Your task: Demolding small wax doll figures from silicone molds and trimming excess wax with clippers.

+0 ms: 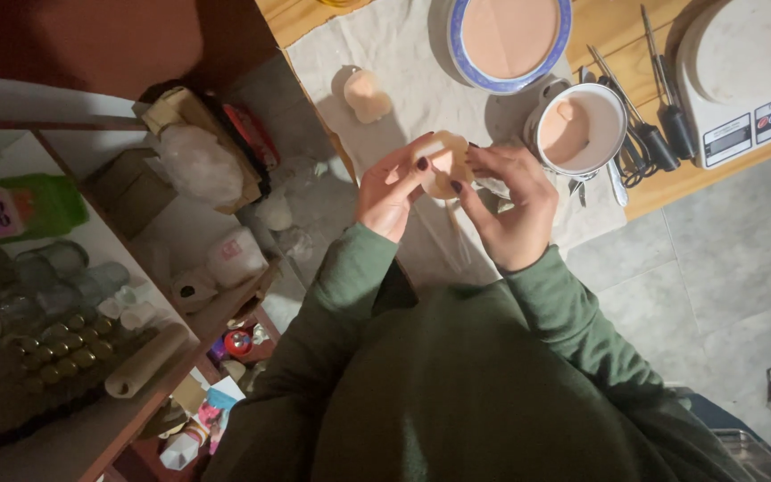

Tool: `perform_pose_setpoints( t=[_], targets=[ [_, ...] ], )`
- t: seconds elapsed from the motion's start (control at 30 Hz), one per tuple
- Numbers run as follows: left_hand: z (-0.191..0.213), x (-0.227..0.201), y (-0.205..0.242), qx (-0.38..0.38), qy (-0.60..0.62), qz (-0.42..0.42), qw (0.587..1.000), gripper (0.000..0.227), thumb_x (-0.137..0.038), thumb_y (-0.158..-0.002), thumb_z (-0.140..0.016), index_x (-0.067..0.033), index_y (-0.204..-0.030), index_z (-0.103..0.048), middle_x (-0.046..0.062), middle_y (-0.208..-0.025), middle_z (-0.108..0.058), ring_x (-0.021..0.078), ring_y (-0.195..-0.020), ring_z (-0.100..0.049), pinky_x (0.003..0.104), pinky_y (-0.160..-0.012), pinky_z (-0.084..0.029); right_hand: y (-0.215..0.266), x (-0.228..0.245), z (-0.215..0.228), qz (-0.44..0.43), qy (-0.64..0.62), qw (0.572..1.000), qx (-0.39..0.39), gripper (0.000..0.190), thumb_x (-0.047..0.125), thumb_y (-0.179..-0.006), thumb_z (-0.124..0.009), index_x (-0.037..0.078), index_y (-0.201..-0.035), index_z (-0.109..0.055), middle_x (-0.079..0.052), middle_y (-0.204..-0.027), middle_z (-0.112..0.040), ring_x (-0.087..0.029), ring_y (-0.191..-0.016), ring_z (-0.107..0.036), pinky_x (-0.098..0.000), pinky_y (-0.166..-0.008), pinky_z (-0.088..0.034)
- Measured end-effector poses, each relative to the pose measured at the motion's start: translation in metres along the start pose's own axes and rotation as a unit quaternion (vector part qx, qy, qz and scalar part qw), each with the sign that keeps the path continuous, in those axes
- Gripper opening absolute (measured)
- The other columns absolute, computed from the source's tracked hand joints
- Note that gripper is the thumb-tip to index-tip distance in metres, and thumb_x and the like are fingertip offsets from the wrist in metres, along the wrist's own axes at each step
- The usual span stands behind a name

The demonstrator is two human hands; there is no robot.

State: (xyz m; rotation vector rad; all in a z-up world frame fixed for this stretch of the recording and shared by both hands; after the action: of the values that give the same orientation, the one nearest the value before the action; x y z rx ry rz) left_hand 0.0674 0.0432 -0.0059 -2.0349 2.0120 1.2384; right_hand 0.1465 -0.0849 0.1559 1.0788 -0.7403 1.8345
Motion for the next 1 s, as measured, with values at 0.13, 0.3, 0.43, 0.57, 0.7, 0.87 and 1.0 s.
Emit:
perform_pose_setpoints(
  t=[0.13, 0.3, 0.43, 0.57, 0.7, 0.87, 1.0],
  targets=[
    [0.001, -0.005, 0.0, -0.034, -0.025, 0.001, 0.999, 0.041, -0.012, -0.1, -0.072, 0.0008, -0.138, -0.065, 0.01, -0.126, -0.07, 0.0174, -0.114, -0.067, 0.034, -0.094, -0.057, -0.001, 0.0, -0.005, 0.01, 0.015, 1.0, -0.001, 0.039, -0.001, -0.088, -0.083, -0.002, -0.124, -0.07, -0.016, -0.127, -0.069, -0.024, -0.111, -0.072, -0.033, -0.096, -0.059],
    [0.005, -0.005, -0.004, -0.025, -0.084, -0.056, 0.995, 0.036, -0.008, -0.095, -0.076, 0.0036, -0.128, -0.068, 0.01, -0.123, -0.072, 0.0171, -0.115, -0.068, 0.032, -0.099, -0.057, -0.001, 0.006, -0.011, 0.046, 0.1, 0.994, 0.004, 0.042, 0.004, -0.084, -0.089, -0.002, -0.121, -0.072, -0.014, -0.128, -0.071, -0.031, -0.117, -0.07, -0.0385, -0.101, -0.056],
    [-0.008, -0.016, 0.001, -0.023, -0.156, -0.038, 0.987, 0.039, -0.008, -0.092, -0.078, 0.0037, -0.127, -0.068, 0.01, -0.117, -0.074, 0.0169, -0.107, -0.069, 0.032, -0.093, -0.059, 0.002, 0.002, -0.009, 0.036, 0.094, 0.995, -0.022, 0.045, 0.007, -0.082, -0.09, -0.001, -0.121, -0.07, -0.015, -0.128, -0.07, -0.031, -0.116, -0.071, -0.0371, -0.097, -0.057],
    [-0.02, -0.015, 0.002, -0.011, -0.11, -0.015, 0.994, 0.037, -0.008, -0.093, -0.078, 0.0053, -0.126, -0.067, 0.009, -0.114, -0.073, 0.0156, -0.104, -0.069, 0.031, -0.088, -0.058, 0.002, 0.001, -0.007, 0.04, 0.105, 0.993, -0.029, 0.049, 0.013, -0.081, -0.095, 0.0, -0.12, -0.069, -0.013, -0.122, -0.069, -0.03, -0.111, -0.071, -0.0378, -0.094, -0.058],
    [-0.021, -0.016, 0.0, -0.041, -0.109, -0.051, 0.992, 0.043, -0.004, -0.091, -0.079, 0.0064, -0.129, -0.062, 0.01, -0.109, -0.075, 0.0133, -0.1, -0.07, 0.03, -0.088, -0.057, 0.003, 0.006, -0.006, 0.048, 0.132, 0.99, -0.032, 0.051, 0.014, -0.08, -0.095, 0.001, -0.122, -0.07, -0.014, -0.121, -0.069, -0.031, -0.109, -0.07, -0.0386, -0.091, -0.058],
    [-0.018, -0.013, 0.001, -0.064, -0.153, -0.134, 0.977, 0.049, -0.003, -0.094, -0.078, 0.0042, -0.138, -0.057, 0.008, -0.09, -0.074, 0.0114, -0.092, -0.07, 0.028, -0.088, -0.055, 0.007, -0.001, -0.006, 0.045, 0.14, 0.989, -0.035, 0.055, 0.017, -0.077, -0.097, 0.002, -0.123, -0.071, -0.013, -0.12, -0.067, -0.03, -0.107, -0.071, -0.0381, -0.089, -0.059],
    [-0.024, -0.015, 0.006, -0.09, -0.148, -0.109, 0.979, 0.047, -0.004, -0.095, -0.073, 0.0007, -0.139, -0.056, 0.004, -0.087, -0.074, 0.0115, -0.085, -0.072, 0.028, -0.083, -0.056, 0.01, -0.006, -0.007, 0.037, 0.103, 0.994, -0.018, 0.05, 0.015, -0.08, -0.096, 0.004, -0.122, -0.071, -0.011, -0.122, -0.064, -0.027, -0.108, -0.072, -0.0361, -0.088, -0.061]
  ],
)
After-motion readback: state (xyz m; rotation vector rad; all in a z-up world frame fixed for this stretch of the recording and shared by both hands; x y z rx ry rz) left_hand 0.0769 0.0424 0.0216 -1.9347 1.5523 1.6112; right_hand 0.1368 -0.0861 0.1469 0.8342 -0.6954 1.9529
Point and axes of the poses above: each hand's wrist, its own y-axis away from the middle knuckle, its own z-axis out of the back of the hand, x = y × z, the point moved 9 cm from there along -y, towards the middle knuckle
